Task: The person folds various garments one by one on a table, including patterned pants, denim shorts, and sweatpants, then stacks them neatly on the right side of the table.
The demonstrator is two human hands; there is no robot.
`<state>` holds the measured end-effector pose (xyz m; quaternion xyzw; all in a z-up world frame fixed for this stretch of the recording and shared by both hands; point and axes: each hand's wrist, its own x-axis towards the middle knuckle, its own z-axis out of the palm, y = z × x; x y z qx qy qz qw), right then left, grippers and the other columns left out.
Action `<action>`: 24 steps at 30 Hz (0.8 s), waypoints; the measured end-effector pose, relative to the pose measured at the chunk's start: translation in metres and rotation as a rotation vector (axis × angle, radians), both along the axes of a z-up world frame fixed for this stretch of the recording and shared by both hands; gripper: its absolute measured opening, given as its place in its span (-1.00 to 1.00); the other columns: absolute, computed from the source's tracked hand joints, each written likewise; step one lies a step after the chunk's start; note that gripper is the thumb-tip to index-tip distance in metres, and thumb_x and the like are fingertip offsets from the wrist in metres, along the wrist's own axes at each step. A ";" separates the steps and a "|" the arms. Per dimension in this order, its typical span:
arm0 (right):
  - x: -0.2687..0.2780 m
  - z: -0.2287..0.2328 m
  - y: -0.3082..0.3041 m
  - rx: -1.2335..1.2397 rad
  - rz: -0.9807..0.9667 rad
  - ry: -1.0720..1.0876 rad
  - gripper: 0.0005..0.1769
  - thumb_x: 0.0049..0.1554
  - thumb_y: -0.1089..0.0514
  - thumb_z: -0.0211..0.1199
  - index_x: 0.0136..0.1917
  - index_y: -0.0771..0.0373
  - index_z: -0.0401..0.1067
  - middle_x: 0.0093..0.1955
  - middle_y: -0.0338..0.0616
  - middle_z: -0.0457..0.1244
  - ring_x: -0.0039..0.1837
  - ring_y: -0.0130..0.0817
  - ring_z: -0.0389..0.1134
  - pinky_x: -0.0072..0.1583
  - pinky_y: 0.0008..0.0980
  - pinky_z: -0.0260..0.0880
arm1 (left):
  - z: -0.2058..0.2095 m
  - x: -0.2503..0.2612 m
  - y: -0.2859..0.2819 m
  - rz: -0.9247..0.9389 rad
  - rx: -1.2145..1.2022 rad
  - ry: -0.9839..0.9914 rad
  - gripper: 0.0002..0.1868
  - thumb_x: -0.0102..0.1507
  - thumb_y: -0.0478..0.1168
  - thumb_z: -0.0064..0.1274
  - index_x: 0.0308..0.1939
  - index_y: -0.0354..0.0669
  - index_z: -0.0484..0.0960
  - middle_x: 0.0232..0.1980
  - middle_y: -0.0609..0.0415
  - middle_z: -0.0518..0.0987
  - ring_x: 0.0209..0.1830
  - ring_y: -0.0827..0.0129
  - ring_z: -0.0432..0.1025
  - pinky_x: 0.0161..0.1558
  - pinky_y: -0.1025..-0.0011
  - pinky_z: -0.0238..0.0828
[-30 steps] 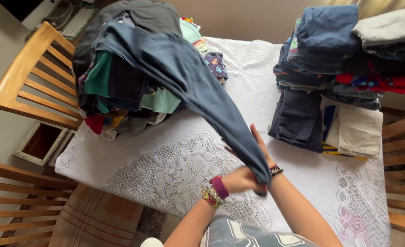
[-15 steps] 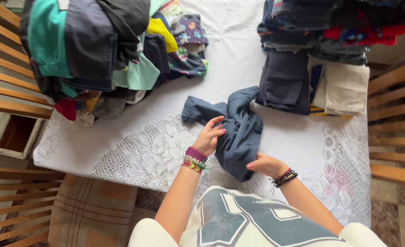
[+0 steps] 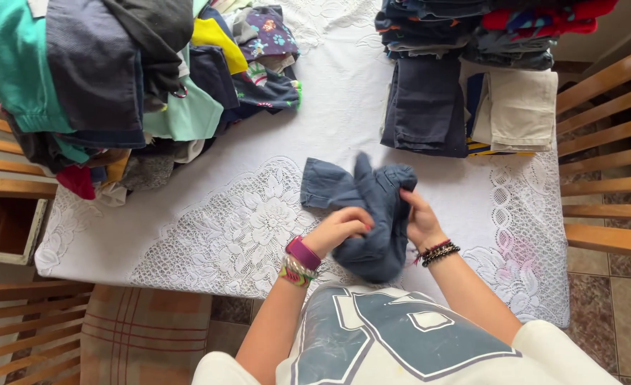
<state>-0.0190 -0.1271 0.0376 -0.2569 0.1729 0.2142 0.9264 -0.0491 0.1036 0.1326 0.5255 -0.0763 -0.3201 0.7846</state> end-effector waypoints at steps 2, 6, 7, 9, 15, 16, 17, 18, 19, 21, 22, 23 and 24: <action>0.003 0.071 0.008 -0.137 -0.104 -0.205 -0.69 0.13 0.37 0.16 0.15 0.23 0.51 0.05 0.03 0.44 0.05 -0.14 0.51 0.16 -0.23 0.54 | -0.006 -0.001 0.012 0.138 1.025 -0.282 -0.62 0.17 0.05 0.16 -0.07 -0.08 0.54 -0.07 -0.05 0.49 0.12 0.02 0.42 0.19 0.15 0.35; 0.000 0.097 0.002 -0.221 -0.119 -0.457 -0.53 0.03 0.47 0.20 0.20 0.22 0.28 0.03 0.02 0.40 0.07 -0.18 0.49 0.15 -0.28 0.51 | 0.036 0.012 0.006 0.467 0.767 -0.276 -0.36 0.30 0.21 0.12 0.22 -0.18 0.41 0.17 -0.27 0.46 0.22 -0.12 0.41 0.20 0.05 0.39; -0.005 0.107 0.005 -0.285 -0.045 -0.549 -0.53 -0.01 0.49 0.21 0.15 0.24 0.27 0.01 0.07 0.40 0.05 -0.18 0.48 0.10 -0.30 0.50 | 0.043 0.016 0.003 0.415 0.516 -0.067 -0.17 0.28 0.37 -0.01 0.36 -0.15 0.28 0.30 -0.32 0.37 0.28 -0.17 0.37 0.15 -0.02 0.41; -0.014 0.136 0.014 -0.345 0.035 -0.640 -0.54 -0.05 0.50 0.23 0.10 0.27 0.25 -0.02 0.11 0.40 0.03 -0.19 0.47 0.06 -0.32 0.49 | 0.026 0.026 -0.006 0.361 0.266 0.138 0.01 0.26 0.54 -0.14 0.50 -0.12 0.15 0.44 -0.37 0.27 0.33 -0.23 0.32 0.11 -0.10 0.43; -0.041 0.200 0.046 -0.820 0.374 -1.128 -0.18 -0.25 0.32 0.59 0.30 0.28 0.42 0.22 0.01 0.34 0.27 -0.14 0.37 0.31 -0.04 0.30 | 0.018 0.030 -0.015 0.305 -0.097 0.210 -0.59 0.16 -0.46 0.15 0.11 -0.31 0.57 0.00 -0.21 0.65 -0.13 0.26 0.55 -0.13 0.30 0.59; -0.042 0.195 0.046 -1.009 0.288 -1.156 -0.25 -0.24 0.22 0.62 0.24 0.19 0.48 0.08 -0.10 0.37 0.16 -0.18 0.41 0.23 -0.12 0.36 | 0.005 0.032 -0.012 0.367 -0.093 0.170 -0.51 0.09 -0.56 0.05 0.12 -0.27 0.57 -0.03 -0.21 0.65 -0.18 0.26 0.55 -0.17 0.33 0.58; -0.042 0.190 0.047 -1.197 0.197 -1.177 -0.31 -0.23 0.12 0.66 0.18 0.09 0.53 -0.06 -0.22 0.41 0.05 -0.22 0.44 0.15 -0.20 0.41 | -0.007 0.034 -0.009 0.429 -0.089 0.130 -0.41 0.03 -0.65 -0.06 0.12 -0.24 0.57 -0.06 -0.21 0.65 -0.22 0.27 0.54 -0.21 0.36 0.58; -0.043 0.186 0.042 -1.195 0.198 -1.175 -0.31 -0.23 0.12 0.66 0.18 0.09 0.53 -0.06 -0.22 0.41 0.05 -0.22 0.44 0.15 -0.20 0.41 | -0.013 0.037 -0.004 0.430 -0.087 0.132 -0.41 0.03 -0.65 -0.06 0.12 -0.24 0.57 -0.06 -0.21 0.65 -0.22 0.27 0.54 -0.21 0.36 0.58; -0.044 0.182 0.037 -1.262 0.153 -1.104 -0.44 -0.15 0.14 0.60 0.15 0.08 0.56 -0.13 -0.24 0.41 0.00 -0.25 0.45 0.11 -0.25 0.43 | -0.019 0.041 0.000 0.468 0.029 0.007 -0.38 -0.05 -0.66 -0.09 0.07 -0.25 0.60 -0.10 -0.15 0.67 -0.18 0.27 0.55 -0.18 0.35 0.56; -0.041 0.185 0.028 -1.327 0.111 -1.028 -0.57 -0.06 0.15 0.53 0.11 0.07 0.59 -0.20 -0.26 0.40 -0.06 -0.29 0.46 0.07 -0.30 0.44 | 0.001 0.041 0.004 0.503 0.145 -0.115 -0.35 -0.13 -0.66 -0.12 0.02 -0.25 0.64 -0.15 -0.09 0.68 -0.13 0.28 0.55 -0.15 0.34 0.55; -0.038 0.192 0.025 -1.362 0.039 -1.094 -0.64 -0.07 0.22 0.48 0.03 0.07 0.58 -0.11 -0.23 0.40 0.02 -0.22 0.41 0.15 -0.25 0.37 | 0.028 0.037 0.003 0.476 0.240 -0.188 -0.43 -0.09 -0.60 -0.08 -0.05 -0.17 0.70 -0.19 0.04 0.68 -0.12 0.37 0.52 -0.08 0.34 0.52; -0.035 0.198 0.022 -1.393 -0.033 -1.161 -0.70 -0.08 0.28 0.43 -0.04 0.08 0.58 -0.02 -0.19 0.40 0.09 -0.14 0.36 0.22 -0.21 0.30 | 0.054 0.033 0.003 0.450 0.335 -0.261 -0.50 -0.06 -0.54 -0.04 -0.13 -0.09 0.76 -0.24 0.18 0.67 -0.11 0.46 0.48 -0.01 0.35 0.49; -0.032 0.201 0.021 -1.392 -0.029 -1.160 -0.70 -0.08 0.28 0.43 -0.04 0.08 0.58 -0.02 -0.19 0.40 0.09 -0.14 0.36 0.22 -0.21 0.30 | 0.063 0.032 0.004 0.452 0.335 -0.257 -0.50 -0.06 -0.54 -0.04 -0.13 -0.09 0.76 -0.24 0.18 0.67 -0.11 0.46 0.48 -0.01 0.35 0.49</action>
